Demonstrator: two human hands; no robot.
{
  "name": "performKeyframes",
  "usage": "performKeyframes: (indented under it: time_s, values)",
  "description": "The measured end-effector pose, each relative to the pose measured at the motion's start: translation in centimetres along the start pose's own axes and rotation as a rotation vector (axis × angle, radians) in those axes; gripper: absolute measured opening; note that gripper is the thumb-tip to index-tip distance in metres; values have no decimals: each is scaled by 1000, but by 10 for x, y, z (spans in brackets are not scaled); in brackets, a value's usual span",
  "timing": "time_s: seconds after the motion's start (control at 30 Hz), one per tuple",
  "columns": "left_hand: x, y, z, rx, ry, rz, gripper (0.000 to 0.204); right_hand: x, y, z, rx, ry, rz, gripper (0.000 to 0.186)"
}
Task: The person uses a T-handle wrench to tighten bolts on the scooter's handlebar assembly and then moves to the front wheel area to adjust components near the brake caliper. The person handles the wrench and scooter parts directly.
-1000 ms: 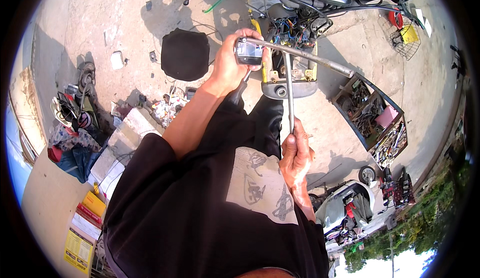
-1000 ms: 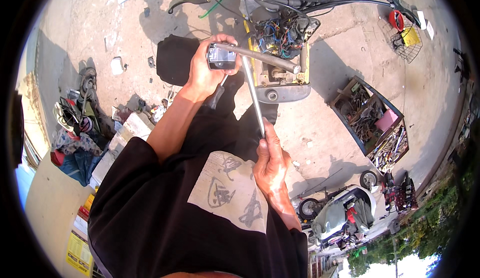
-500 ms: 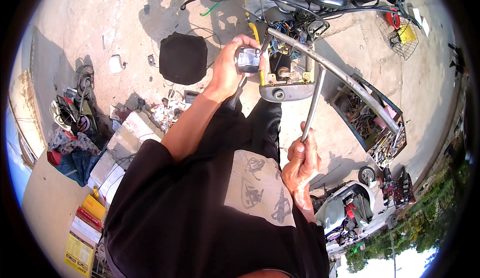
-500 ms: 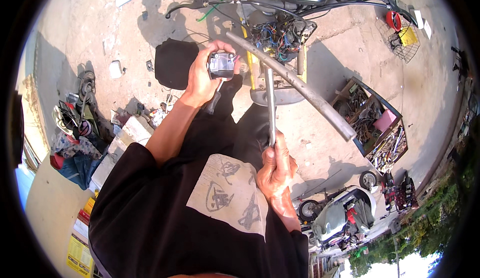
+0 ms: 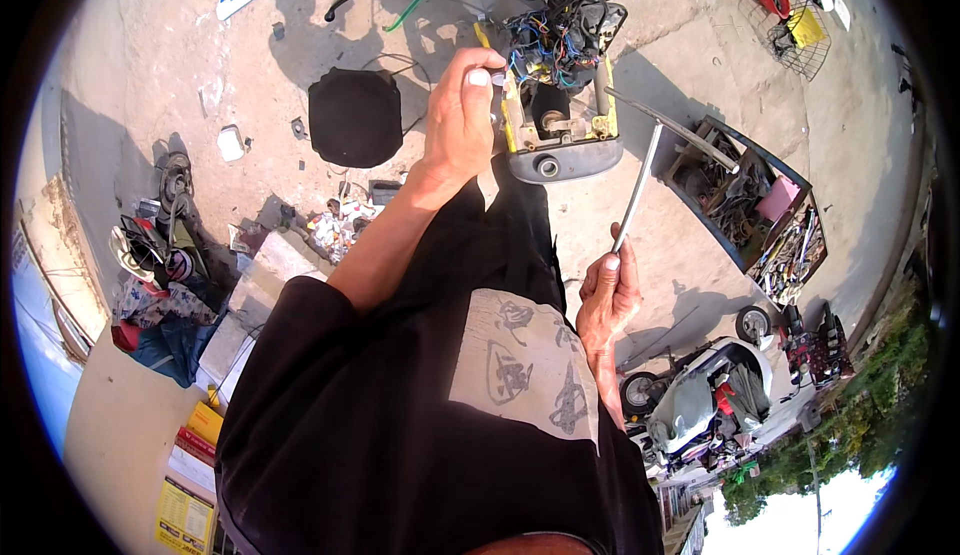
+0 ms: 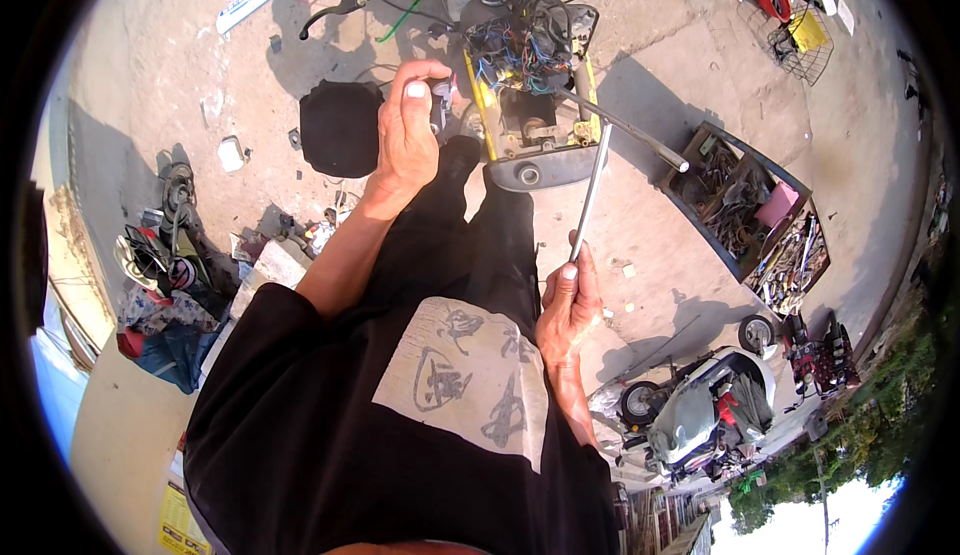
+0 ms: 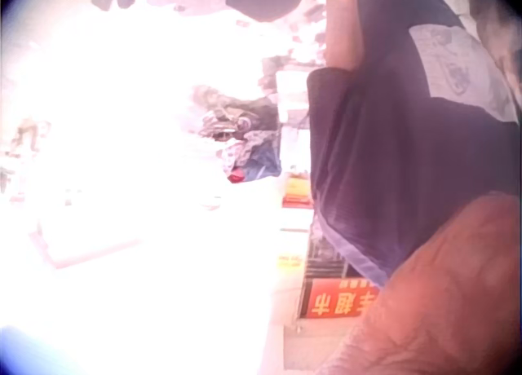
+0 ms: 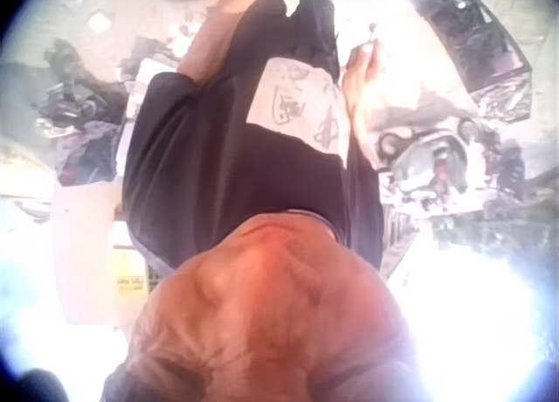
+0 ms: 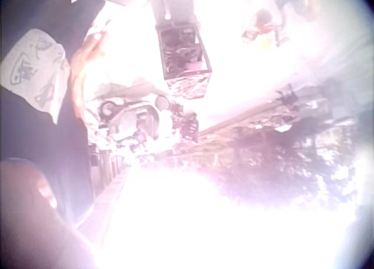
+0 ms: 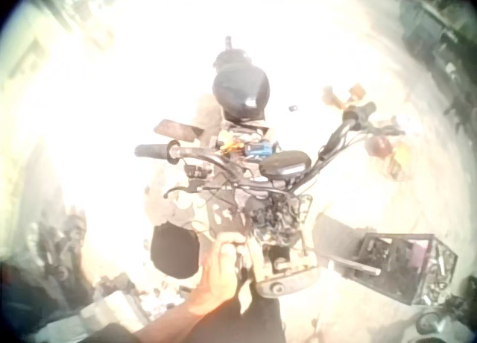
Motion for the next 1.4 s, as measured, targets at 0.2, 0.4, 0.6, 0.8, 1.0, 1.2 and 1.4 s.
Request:
performKeyframes:
  time_s: [0.2, 0.4, 0.6, 0.8, 1.0, 1.2, 1.4]
  values:
    - [2, 12, -3, 122, 111, -7, 38, -2, -21, -20, 108, 42, -84, 44]
    - [3, 28, -2, -21, -60, -35, 47, 25, -107, -77, 532, 183, -392, 42]
    - [-1, 39, 24, -392, -411, 62, 50, 89, -289, -138, 589, 207, -802, 55]
    - [-13, 36, 21, -548, -454, 75, 46, 160, -427, -93, 171, 115, -853, 82]
    - [-8, 44, 12, -948, -534, 158, 42, 186, -306, -77, 248, -71, -459, 56]
    - [-15, 37, 29, -1087, -590, 128, 55, 127, -19, -48, 241, 97, 335, 59]
    - [-16, 48, 39, -1274, -677, 229, 56, 58, 108, -27, 248, 285, 628, 82]
Point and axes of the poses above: each hand's wrist, its own x-axis towards the middle knuckle, its own y-axis out of the palm, z = x × y, the point moved 4 cm from there along x, towards the middle knuckle, and after that the axes turned 7 degrees about x, right-handed, at the moved point
